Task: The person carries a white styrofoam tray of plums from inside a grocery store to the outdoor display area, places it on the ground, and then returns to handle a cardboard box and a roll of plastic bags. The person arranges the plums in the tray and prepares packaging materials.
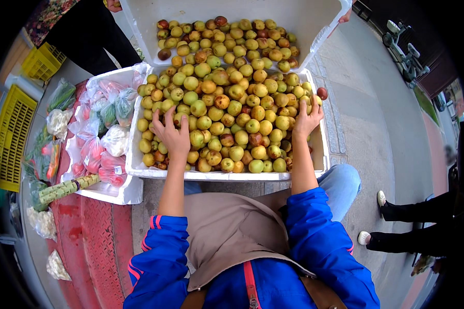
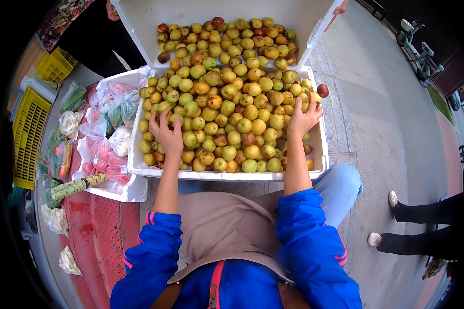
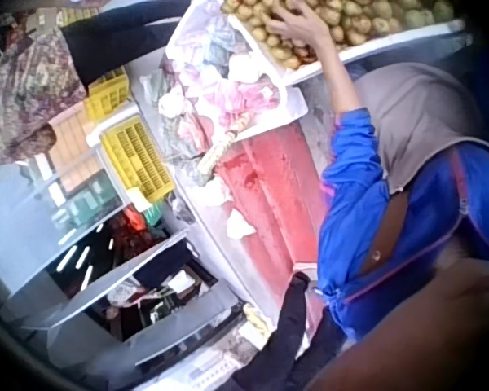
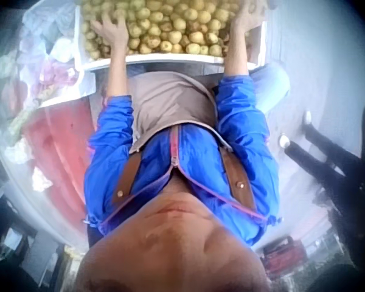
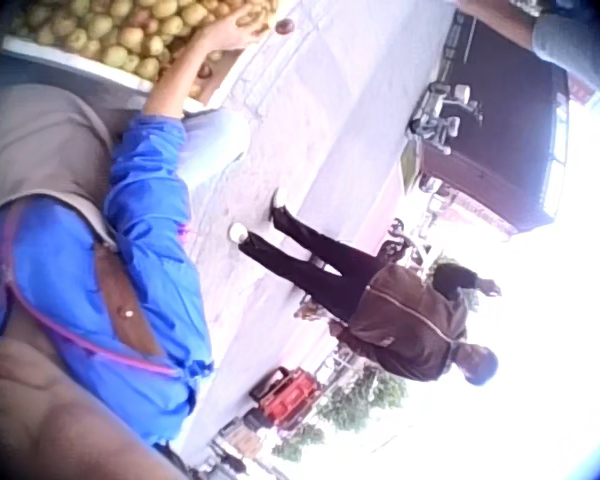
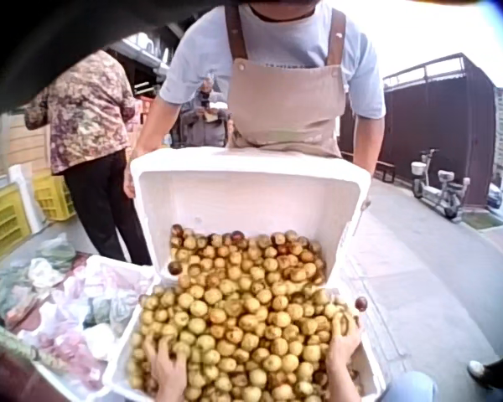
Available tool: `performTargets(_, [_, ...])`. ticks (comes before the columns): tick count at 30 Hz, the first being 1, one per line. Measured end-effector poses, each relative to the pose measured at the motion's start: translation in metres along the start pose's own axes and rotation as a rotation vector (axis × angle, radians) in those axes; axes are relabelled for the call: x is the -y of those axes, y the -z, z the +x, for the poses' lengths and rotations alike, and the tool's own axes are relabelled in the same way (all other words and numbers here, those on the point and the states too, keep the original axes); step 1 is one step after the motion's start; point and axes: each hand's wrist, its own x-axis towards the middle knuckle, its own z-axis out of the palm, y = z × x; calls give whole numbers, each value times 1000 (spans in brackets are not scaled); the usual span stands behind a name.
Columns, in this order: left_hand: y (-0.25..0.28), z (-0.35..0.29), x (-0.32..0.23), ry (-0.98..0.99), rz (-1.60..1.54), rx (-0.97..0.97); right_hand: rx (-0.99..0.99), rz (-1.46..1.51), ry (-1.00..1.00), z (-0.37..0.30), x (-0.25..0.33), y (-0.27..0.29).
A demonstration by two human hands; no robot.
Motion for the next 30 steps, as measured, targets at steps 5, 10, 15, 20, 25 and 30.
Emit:
performTargets(5, [53, -11, 30, 59, 192, -66, -3, -204, -32, 2, 1, 6])
performTargets(10, [57, -12, 50, 334, 378, 153, -14, -129, 77, 4, -4, -2])
performTargets(15, [51, -2, 46, 368, 233, 74, 134, 83, -31, 10, -13, 2])
performTargets(20, [55, 25, 69, 170, 16, -79, 104, -30, 69, 14, 4, 8])
performTargets(25, [41, 53, 68, 163, -32, 208, 381, 98, 34, 26, 2, 12])
performTargets(30, [39, 33, 82, 182, -22, 205, 305, 121, 53, -3, 15, 19])
